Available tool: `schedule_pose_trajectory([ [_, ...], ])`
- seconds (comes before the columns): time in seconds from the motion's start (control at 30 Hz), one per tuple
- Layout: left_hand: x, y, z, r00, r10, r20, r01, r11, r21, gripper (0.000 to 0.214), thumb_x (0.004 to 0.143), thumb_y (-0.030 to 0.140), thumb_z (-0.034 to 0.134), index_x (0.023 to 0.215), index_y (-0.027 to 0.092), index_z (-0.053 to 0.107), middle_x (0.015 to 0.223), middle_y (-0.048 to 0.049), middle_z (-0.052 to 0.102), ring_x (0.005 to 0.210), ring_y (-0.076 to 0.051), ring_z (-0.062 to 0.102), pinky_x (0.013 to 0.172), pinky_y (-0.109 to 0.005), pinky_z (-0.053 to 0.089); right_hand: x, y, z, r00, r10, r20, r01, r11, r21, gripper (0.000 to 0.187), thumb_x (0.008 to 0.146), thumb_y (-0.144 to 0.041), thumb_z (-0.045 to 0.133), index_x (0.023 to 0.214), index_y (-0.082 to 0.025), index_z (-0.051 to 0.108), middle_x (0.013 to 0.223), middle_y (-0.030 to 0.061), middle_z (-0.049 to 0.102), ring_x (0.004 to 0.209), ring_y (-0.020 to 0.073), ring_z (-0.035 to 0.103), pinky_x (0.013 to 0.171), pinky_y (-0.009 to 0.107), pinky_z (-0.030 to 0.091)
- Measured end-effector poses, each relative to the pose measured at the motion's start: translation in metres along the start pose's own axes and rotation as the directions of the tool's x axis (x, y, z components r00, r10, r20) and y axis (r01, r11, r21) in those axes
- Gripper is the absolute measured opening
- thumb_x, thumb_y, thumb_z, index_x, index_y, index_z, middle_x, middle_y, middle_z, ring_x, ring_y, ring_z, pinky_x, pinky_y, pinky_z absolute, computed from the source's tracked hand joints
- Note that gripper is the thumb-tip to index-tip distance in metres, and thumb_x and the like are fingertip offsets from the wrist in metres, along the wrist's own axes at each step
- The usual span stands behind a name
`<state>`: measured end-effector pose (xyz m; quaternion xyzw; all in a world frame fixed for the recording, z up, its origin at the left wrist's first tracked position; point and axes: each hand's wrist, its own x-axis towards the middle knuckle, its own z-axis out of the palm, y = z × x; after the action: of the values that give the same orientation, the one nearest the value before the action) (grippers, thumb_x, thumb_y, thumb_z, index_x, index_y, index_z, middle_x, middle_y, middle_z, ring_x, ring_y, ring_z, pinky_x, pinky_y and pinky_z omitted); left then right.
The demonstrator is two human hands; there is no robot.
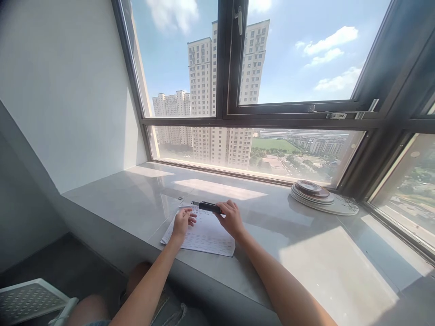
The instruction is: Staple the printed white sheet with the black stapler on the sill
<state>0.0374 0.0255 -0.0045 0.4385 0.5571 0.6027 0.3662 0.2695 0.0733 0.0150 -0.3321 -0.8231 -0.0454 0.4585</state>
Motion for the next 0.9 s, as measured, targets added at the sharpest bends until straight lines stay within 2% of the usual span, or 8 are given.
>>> schedule_pose_trajectory([
  [0.1,-0.002,0.001,0.002,0.995,0.055,0.083,-0.070,0.977,0.203,0.016,0.090,0.032,0.054,0.093,0.019,0.062,0.068,-0.0020,0.069,0.051,-0.013,0.055,0.049,-0.024,0.037,-0.001,-0.005,-0.002,0.991,-0.123,-0.045,0.119,0.990,-0.072,0.023,0.099,-0.023,0.064,0.122,-0.022,0.066,0.117,0.0082,0.076,0.096,0.0259,0.058,0.086,0.041,0.044],
  [0.2,-0.002,0.002,0.003,0.992,0.086,0.097,-0.110,0.952,0.286,0.015,0.088,0.033,0.056,0.083,0.020,0.060,0.061,0.0006,0.064,0.049,-0.014,0.051,0.050,-0.025,0.033,-0.001,-0.010,-0.005,0.975,-0.221,-0.002,0.219,0.967,-0.131,0.026,0.101,-0.021,0.058,0.127,-0.022,0.064,0.124,0.0097,0.074,0.099,0.0260,0.059,0.085,0.041,0.043],
  [0.4,0.001,0.000,0.002,0.994,0.072,0.082,-0.090,0.965,0.245,0.012,0.087,0.032,0.058,0.082,0.021,0.059,0.057,0.0015,0.060,0.049,-0.015,0.052,0.050,-0.026,0.034,-0.001,-0.015,-0.008,0.944,-0.305,0.127,0.323,0.935,-0.150,0.035,0.103,-0.017,0.051,0.136,-0.025,0.060,0.133,0.0097,0.070,0.103,0.0258,0.060,0.084,0.042,0.040],
  [0.67,0.003,-0.004,0.002,0.994,0.043,0.104,-0.061,0.982,0.180,0.007,0.086,0.024,0.056,0.088,0.020,0.062,0.059,0.0003,0.062,0.047,-0.014,0.052,0.045,-0.024,0.033,0.000,-0.022,-0.009,0.901,-0.412,0.133,0.433,0.874,-0.222,0.039,0.104,-0.010,0.046,0.135,-0.027,0.061,0.120,0.0053,0.074,0.091,0.0223,0.057,0.081,0.039,0.039],
  [0.9,0.003,-0.005,0.002,0.993,0.021,0.118,-0.037,0.990,0.137,0.010,0.083,0.019,0.059,0.093,0.019,0.061,0.064,0.0001,0.067,0.046,-0.013,0.057,0.041,-0.021,0.037,-0.001,-0.020,-0.009,0.876,-0.452,0.167,0.480,0.850,-0.219,0.045,0.104,-0.008,0.047,0.142,-0.029,0.058,0.125,0.0048,0.073,0.099,0.0219,0.059,0.085,0.039,0.040],
])
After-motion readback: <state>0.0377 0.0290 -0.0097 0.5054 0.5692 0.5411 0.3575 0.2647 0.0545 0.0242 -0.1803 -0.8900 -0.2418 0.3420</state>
